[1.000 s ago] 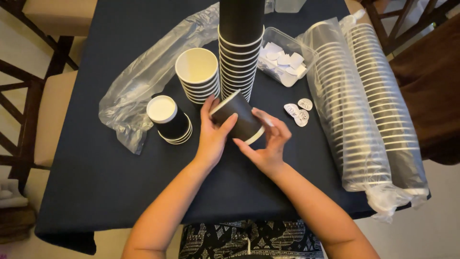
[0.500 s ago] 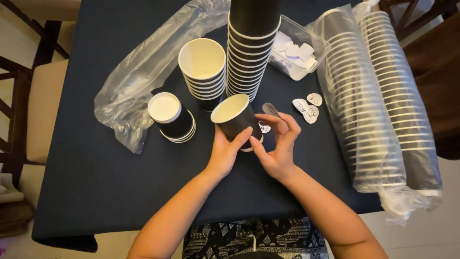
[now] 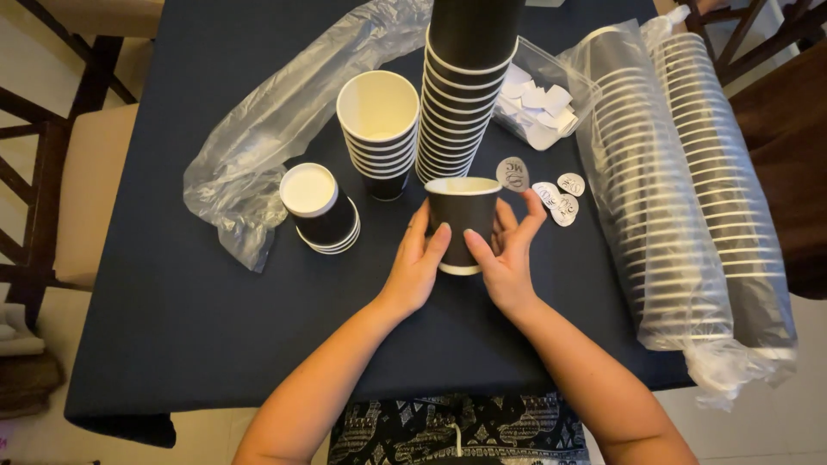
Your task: Peeling circular logo stickers and applying them to the sides of black and white striped paper cups.
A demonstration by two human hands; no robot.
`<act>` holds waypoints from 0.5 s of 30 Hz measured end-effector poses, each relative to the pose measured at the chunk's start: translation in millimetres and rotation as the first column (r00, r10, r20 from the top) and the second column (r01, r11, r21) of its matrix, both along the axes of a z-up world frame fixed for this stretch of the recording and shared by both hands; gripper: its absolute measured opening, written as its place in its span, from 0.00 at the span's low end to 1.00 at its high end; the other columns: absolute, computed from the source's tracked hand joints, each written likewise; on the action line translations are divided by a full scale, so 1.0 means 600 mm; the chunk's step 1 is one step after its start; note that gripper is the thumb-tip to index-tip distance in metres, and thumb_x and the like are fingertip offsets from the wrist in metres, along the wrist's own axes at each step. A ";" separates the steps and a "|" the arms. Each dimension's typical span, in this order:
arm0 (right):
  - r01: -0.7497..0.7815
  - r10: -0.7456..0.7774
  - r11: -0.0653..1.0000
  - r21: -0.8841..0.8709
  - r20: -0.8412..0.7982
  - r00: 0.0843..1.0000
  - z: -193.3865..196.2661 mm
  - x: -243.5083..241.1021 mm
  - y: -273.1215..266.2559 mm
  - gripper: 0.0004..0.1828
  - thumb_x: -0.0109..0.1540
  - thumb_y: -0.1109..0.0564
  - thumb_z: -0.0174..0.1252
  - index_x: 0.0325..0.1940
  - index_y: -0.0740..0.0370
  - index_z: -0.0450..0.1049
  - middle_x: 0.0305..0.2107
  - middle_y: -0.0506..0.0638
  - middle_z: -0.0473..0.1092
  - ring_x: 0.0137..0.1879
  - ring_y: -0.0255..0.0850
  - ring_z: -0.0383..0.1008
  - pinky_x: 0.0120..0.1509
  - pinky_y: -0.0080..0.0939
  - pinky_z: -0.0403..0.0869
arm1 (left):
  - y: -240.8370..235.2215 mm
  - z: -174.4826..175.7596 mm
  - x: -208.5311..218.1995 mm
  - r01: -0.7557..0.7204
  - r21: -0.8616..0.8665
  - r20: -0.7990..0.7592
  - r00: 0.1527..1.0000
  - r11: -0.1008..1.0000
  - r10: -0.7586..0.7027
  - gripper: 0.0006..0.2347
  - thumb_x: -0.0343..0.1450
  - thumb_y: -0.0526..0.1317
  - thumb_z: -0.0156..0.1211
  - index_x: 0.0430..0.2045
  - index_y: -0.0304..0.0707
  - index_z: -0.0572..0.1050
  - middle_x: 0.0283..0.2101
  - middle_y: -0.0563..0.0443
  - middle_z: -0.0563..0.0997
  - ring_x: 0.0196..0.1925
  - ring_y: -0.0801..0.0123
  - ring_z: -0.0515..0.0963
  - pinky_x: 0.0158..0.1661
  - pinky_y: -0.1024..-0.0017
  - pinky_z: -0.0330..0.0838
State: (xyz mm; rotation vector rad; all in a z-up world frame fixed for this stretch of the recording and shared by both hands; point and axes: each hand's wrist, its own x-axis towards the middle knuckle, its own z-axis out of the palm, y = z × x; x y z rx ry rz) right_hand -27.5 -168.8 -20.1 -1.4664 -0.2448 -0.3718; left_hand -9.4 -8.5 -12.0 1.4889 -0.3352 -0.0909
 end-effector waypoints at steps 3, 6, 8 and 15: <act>0.085 -0.086 0.996 0.009 0.010 0.996 -0.005 0.005 0.003 0.64 0.58 0.70 0.70 0.77 0.50 0.26 0.60 0.59 0.63 0.63 0.48 0.71 0.66 0.42 0.74 | -0.007 0.014 -0.015 -0.125 0.045 0.117 0.986 0.991 0.119 0.22 0.79 0.42 0.50 0.67 0.27 0.61 0.62 0.32 0.66 0.64 0.43 0.71 0.60 0.54 0.72; 0.207 -0.205 0.977 -0.049 0.026 0.978 -0.010 0.004 0.002 0.69 0.54 0.68 0.75 0.76 0.49 0.25 0.63 0.59 0.62 0.66 0.49 0.69 0.70 0.45 0.70 | -0.005 0.027 -0.012 -0.223 0.007 0.139 0.966 0.975 0.220 0.19 0.77 0.38 0.56 0.62 0.29 0.67 0.59 0.34 0.67 0.56 0.42 0.77 0.53 0.57 0.79; 0.231 -0.230 0.972 -0.047 0.012 0.973 -0.015 0.014 -0.002 0.68 0.56 0.68 0.74 0.76 0.49 0.25 0.63 0.58 0.62 0.68 0.49 0.69 0.71 0.48 0.70 | -0.009 0.025 -0.009 -0.239 0.036 0.217 0.950 0.970 0.225 0.18 0.77 0.38 0.56 0.61 0.30 0.69 0.59 0.36 0.69 0.59 0.45 0.76 0.54 0.59 0.78; 0.215 -0.214 0.974 0.072 -0.027 0.977 0.001 0.007 0.000 0.34 0.75 0.60 0.45 0.75 0.46 0.31 0.61 0.61 0.67 0.64 0.50 0.74 0.67 0.57 0.75 | -0.021 0.016 -0.032 -0.164 0.214 0.360 0.930 0.963 0.078 0.35 0.73 0.43 0.62 0.72 0.25 0.50 0.70 0.25 0.56 0.74 0.38 0.57 0.70 0.49 0.55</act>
